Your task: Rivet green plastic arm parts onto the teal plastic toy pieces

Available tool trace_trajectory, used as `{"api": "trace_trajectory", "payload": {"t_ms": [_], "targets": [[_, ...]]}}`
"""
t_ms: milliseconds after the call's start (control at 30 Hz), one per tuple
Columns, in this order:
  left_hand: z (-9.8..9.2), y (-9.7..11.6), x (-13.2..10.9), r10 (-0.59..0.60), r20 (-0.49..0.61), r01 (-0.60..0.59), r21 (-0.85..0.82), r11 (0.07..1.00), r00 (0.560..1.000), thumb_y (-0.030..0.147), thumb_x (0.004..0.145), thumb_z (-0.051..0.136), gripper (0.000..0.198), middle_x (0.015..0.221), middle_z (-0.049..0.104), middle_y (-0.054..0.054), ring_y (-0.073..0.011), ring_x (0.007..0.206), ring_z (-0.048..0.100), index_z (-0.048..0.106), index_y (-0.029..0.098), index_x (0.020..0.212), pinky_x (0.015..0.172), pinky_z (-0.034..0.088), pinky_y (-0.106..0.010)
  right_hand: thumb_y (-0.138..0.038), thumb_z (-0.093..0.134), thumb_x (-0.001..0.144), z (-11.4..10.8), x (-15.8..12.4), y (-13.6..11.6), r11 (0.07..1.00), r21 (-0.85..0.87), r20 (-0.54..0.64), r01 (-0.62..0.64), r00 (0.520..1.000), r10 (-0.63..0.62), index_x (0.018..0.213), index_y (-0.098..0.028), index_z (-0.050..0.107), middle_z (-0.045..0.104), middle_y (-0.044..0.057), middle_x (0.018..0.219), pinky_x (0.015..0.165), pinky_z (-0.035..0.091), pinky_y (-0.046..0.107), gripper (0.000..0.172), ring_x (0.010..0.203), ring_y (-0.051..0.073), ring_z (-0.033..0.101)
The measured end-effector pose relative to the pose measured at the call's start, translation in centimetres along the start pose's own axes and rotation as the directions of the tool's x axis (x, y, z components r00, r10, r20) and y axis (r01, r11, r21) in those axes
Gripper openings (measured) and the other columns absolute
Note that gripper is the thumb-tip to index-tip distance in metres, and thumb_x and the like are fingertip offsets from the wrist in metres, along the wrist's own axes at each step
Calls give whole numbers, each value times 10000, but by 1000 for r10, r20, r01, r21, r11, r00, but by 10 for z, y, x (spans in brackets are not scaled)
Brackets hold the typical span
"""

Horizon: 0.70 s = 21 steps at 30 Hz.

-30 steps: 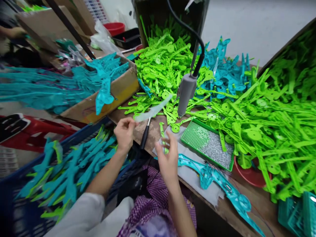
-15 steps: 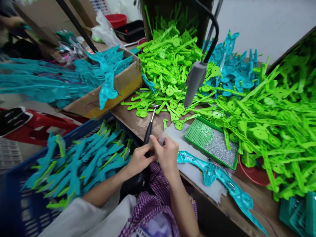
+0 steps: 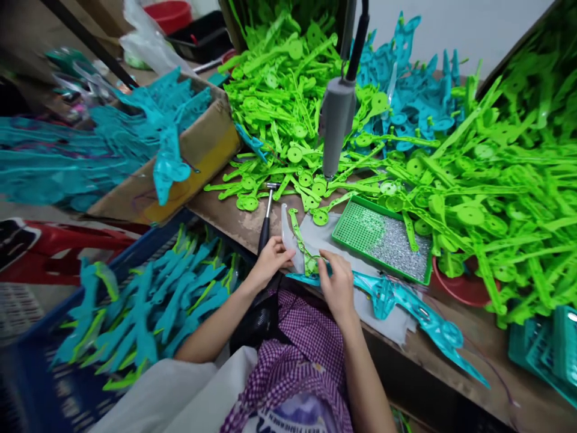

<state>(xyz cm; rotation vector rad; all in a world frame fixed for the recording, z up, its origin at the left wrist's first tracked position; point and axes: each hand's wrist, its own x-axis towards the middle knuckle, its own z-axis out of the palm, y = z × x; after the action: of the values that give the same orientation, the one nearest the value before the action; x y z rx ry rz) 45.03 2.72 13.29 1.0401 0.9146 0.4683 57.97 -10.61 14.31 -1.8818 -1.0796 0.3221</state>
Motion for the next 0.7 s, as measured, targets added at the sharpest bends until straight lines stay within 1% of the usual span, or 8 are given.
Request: {"api": "trace_trajectory", "payload": {"t_ms": [100,233,367,533,633,700], "targets": [[2,-4,0,-6,-7,6,5,1000,1000,434,618,817,578,798,636,25,-112,635,661,446,180,981,610,566,-248,-365,456,934,3,1,7,998,-56,10,15,1000,-14,1053,-196,651,702,91,1054,896,447,411,284,1000,231,627],[1,-5,0,-12,-12,13,57,998,1000,440,630,810,573,772,637,29,-98,577,646,431,178,971,576,557,-234,-355,445,938,6,1,13,998,-62,36,30,999,-28,1057,-192,646,702,87,1043,893,437,397,285,990,227,626],[2,-5,3,-23,-31,25,56,998,999,429,624,818,578,745,608,51,-97,567,648,429,177,970,561,566,-232,-343,443,939,9,1,16,998,-67,43,22,999,-19,1055,-187,644,702,86,1041,885,435,389,280,979,225,626],[6,-7,5,-35,-79,39,52,998,996,388,651,811,559,758,599,56,-93,563,650,428,180,1001,542,574,-225,-329,434,944,10,1,18,996,-80,47,26,999,-22,1058,-182,645,701,87,1042,881,429,376,282,980,223,623],[8,-7,5,-45,-105,52,60,997,993,369,668,806,560,729,590,66,-88,526,637,423,183,1032,510,565,-212,-330,433,946,10,1,18,996,-91,49,24,999,-20,1059,-180,644,701,81,1036,874,426,365,282,977,219,622],[8,-6,5,-60,-101,64,38,997,993,367,675,803,560,715,588,67,-83,522,631,426,180,1043,510,563,-204,-330,436,946,11,2,18,994,-101,47,28,999,-23,1055,-181,646,701,76,1032,865,423,359,280,973,216,623]]}}
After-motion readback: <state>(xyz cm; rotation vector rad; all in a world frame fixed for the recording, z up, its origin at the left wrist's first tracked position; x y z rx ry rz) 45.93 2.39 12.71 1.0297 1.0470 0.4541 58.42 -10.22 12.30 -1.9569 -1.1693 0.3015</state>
